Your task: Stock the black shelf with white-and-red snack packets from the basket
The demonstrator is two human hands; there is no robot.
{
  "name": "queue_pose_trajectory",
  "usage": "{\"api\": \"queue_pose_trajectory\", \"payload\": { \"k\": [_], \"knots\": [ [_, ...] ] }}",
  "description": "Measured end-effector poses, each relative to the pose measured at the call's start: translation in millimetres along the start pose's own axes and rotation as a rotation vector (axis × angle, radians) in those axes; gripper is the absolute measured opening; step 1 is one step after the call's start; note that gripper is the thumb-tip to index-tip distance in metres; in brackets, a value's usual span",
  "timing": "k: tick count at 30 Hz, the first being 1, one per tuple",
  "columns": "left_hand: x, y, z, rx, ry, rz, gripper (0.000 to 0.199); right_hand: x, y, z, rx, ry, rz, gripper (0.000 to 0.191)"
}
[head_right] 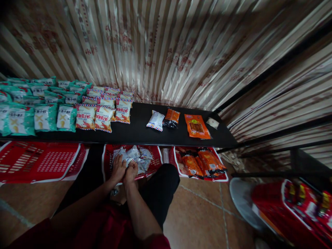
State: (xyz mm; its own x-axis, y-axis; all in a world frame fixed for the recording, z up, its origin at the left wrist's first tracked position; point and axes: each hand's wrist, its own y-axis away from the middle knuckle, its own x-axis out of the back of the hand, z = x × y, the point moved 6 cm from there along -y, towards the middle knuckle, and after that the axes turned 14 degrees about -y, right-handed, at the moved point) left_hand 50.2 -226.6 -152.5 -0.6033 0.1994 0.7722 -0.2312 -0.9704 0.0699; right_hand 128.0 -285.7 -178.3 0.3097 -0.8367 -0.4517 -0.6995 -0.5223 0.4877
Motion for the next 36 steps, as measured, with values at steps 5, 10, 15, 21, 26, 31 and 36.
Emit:
{"api": "queue_pose_trajectory", "payload": {
  "k": [5,10,15,21,26,31,36],
  "knots": [
    [0.0,-0.4,-0.4,0.026,-0.011,-0.027,0.046,-1.1,12.9,-0.4,0.044,-0.004,0.086,0.021],
    [6.1,1.3,-3.0,0.026,0.044,-0.026,0.045,-9.0,25.0,0.7,0.032,-0.105,0.103,0.022],
    [14.7,2.1,-5.6,0.001,0.061,-0.050,0.047,-18.2,36.7,0.1,0.008,-0.090,0.054,0.022],
    [24.9,-0.7,-4.7,-0.007,0.036,-0.105,0.049,-25.0,42.1,-5.5,0.044,-0.001,-0.002,0.018],
    [31.7,-3.0,-4.5,-0.021,0.114,-0.122,0.044,-32.5,45.6,-12.4,0.089,0.054,-0.021,0.017],
    [39.0,-3.8,-6.7,-0.023,0.236,-0.117,0.044,-43.4,53.2,-24.0,0.137,0.119,-0.064,0.018],
    [42.1,-6.5,-12.1,0.004,0.338,-0.169,0.051,-48.2,52.0,-28.6,0.178,0.237,-0.095,0.026]
  ]
}}
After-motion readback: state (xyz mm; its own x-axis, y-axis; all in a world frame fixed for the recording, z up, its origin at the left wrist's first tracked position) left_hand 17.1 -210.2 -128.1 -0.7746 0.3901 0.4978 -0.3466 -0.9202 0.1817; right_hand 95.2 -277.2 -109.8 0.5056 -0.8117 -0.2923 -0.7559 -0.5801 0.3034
